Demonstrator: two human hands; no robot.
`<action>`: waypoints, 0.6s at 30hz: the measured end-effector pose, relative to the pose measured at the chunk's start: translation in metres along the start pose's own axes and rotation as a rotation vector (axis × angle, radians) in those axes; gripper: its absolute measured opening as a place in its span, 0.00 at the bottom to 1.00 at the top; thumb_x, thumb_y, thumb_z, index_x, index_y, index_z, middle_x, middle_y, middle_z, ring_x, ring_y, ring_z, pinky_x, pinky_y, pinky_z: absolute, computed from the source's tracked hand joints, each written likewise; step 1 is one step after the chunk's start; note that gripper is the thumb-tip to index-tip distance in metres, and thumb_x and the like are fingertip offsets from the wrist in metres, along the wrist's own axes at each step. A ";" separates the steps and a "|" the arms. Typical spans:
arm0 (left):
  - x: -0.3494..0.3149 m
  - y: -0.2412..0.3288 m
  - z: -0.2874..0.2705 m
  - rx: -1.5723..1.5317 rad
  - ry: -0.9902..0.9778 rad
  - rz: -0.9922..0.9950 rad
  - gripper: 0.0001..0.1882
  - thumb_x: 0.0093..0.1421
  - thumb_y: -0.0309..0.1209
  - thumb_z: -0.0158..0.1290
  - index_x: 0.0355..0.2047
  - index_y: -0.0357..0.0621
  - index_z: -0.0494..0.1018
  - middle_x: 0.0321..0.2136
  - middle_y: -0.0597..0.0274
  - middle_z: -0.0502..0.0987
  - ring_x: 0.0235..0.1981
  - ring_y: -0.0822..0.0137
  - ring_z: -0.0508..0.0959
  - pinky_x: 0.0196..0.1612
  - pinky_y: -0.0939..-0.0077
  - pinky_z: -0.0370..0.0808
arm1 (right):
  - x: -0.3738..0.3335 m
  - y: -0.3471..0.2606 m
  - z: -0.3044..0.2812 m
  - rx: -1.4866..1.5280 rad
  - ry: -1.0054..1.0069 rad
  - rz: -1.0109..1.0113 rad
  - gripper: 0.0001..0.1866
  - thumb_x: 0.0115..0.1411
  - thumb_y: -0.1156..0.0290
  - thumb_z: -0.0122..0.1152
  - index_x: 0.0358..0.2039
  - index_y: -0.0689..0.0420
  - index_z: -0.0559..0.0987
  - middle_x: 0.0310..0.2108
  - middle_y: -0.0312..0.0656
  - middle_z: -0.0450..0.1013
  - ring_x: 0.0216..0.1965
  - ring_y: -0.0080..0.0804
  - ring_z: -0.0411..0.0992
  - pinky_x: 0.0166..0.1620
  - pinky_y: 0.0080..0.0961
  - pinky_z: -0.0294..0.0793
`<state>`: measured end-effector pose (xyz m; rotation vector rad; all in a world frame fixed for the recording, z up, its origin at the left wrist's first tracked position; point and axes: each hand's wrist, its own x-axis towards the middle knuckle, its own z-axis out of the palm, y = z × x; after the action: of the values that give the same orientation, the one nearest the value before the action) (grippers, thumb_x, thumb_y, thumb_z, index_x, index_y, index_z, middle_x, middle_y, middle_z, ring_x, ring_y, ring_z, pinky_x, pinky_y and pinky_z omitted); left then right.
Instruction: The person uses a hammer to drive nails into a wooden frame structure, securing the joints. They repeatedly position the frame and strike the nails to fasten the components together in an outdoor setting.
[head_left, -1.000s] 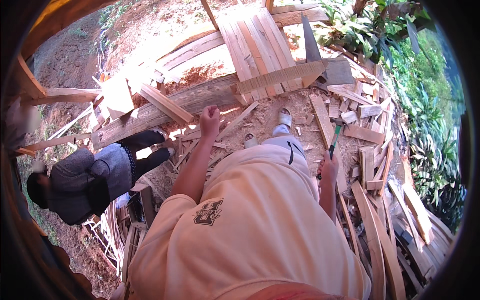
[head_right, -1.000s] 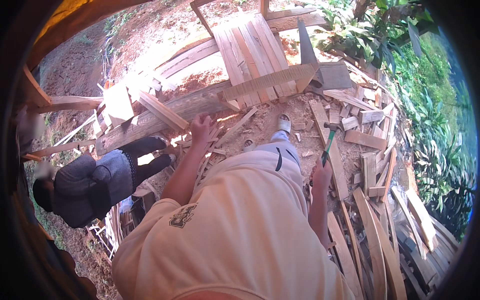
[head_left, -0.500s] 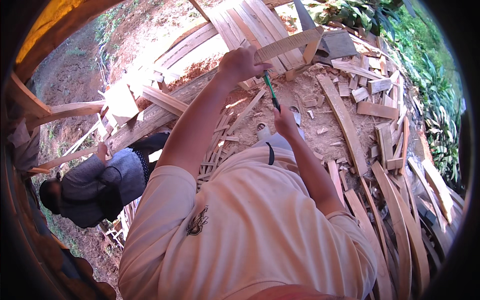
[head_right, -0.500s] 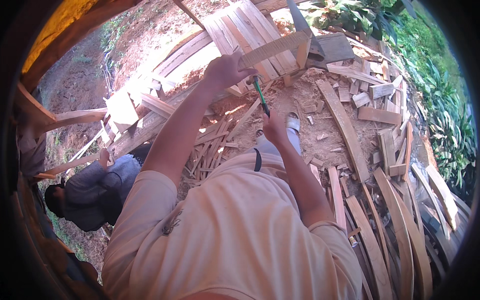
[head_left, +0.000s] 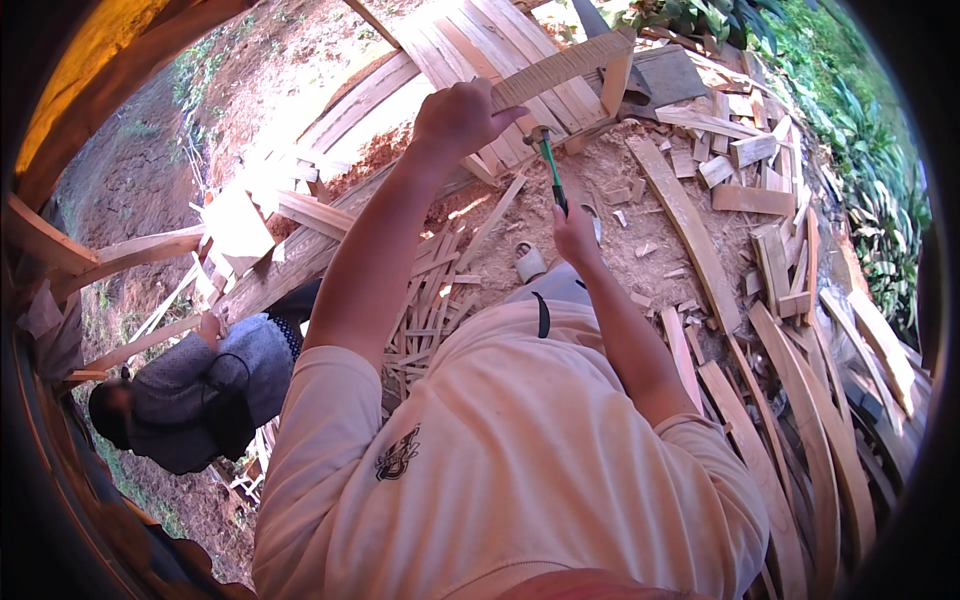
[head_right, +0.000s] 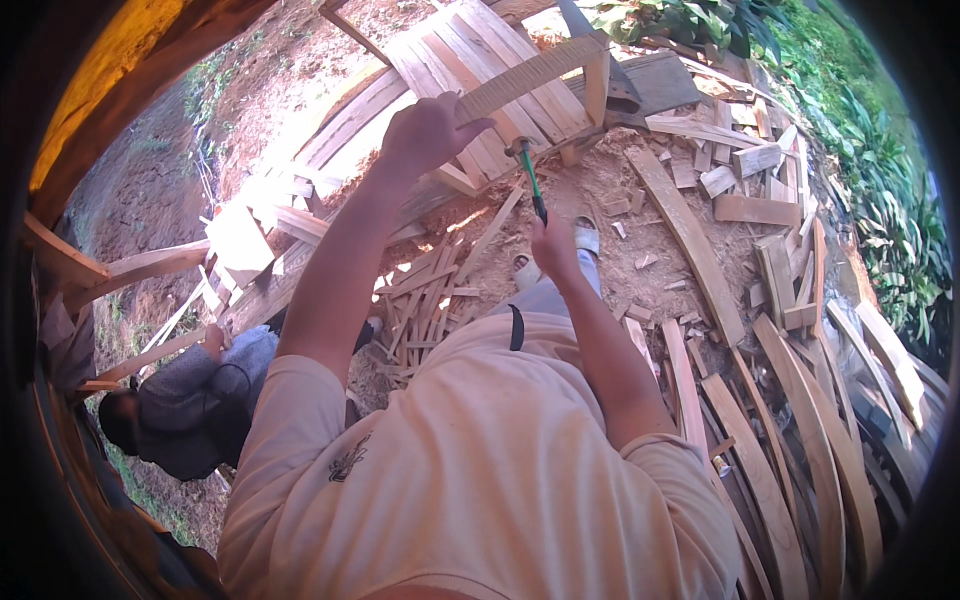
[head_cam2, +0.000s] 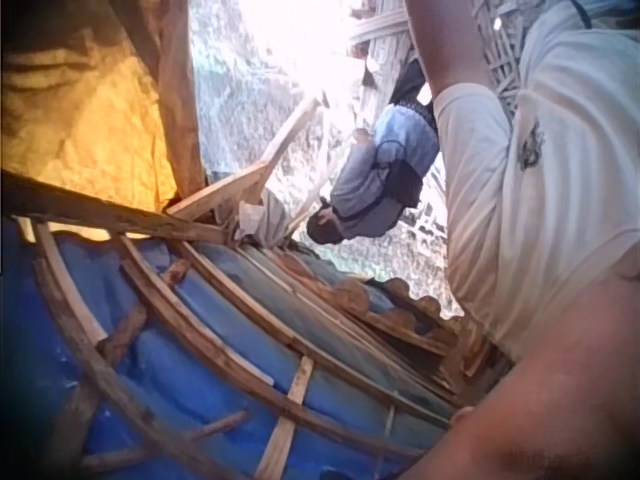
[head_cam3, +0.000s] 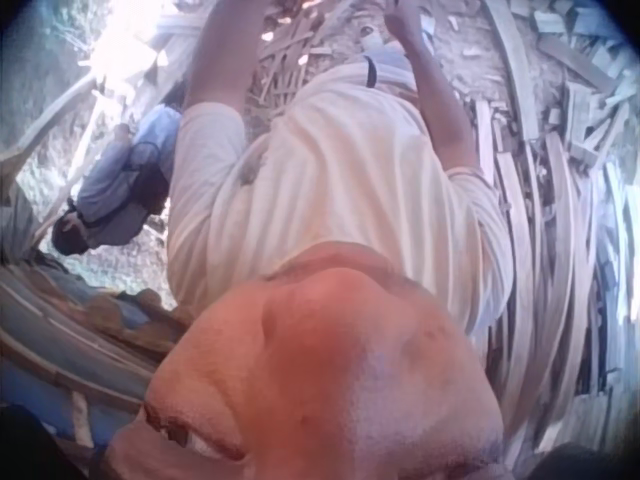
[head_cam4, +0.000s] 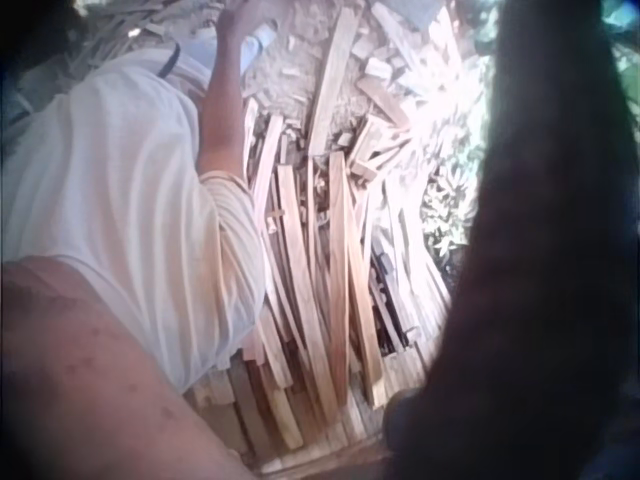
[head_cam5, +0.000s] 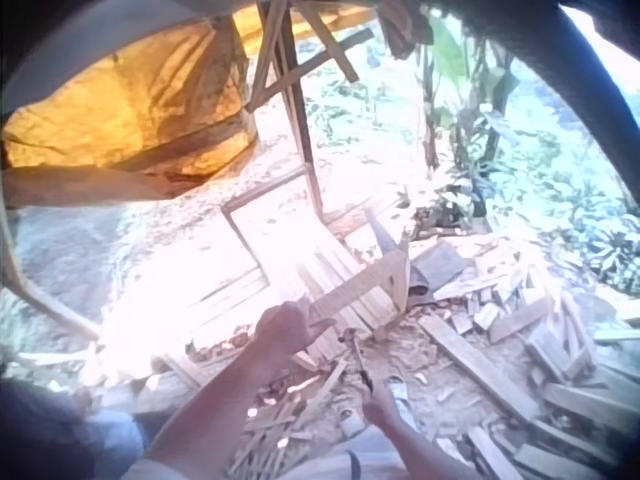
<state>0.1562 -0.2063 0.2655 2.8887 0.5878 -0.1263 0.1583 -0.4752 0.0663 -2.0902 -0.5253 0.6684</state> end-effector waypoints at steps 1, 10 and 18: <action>0.001 0.002 -0.007 0.013 -0.014 -0.012 0.38 0.64 0.67 0.53 0.43 0.37 0.78 0.24 0.52 0.83 0.30 0.54 0.87 0.36 0.57 0.84 | 0.001 -0.001 -0.001 0.003 -0.005 0.010 0.13 0.71 0.64 0.56 0.42 0.63 0.77 0.30 0.61 0.76 0.34 0.63 0.76 0.37 0.51 0.71; 0.006 0.019 -0.016 0.075 -0.076 0.025 0.37 0.65 0.67 0.52 0.38 0.39 0.77 0.22 0.54 0.82 0.27 0.53 0.87 0.32 0.56 0.84 | -0.005 0.033 0.012 0.103 -0.049 0.070 0.12 0.73 0.63 0.56 0.42 0.60 0.77 0.25 0.46 0.74 0.28 0.38 0.74 0.34 0.40 0.71; -0.013 -0.008 0.019 0.095 -0.040 -0.014 0.36 0.63 0.67 0.54 0.38 0.41 0.79 0.18 0.56 0.81 0.21 0.56 0.86 0.24 0.60 0.83 | -0.004 0.039 0.028 0.082 -0.051 0.074 0.13 0.73 0.63 0.55 0.43 0.62 0.76 0.28 0.51 0.75 0.31 0.45 0.75 0.36 0.41 0.72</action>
<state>0.1403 -0.2075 0.2473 2.9663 0.6115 -0.2195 0.1426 -0.4822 0.0212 -2.0283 -0.4428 0.7749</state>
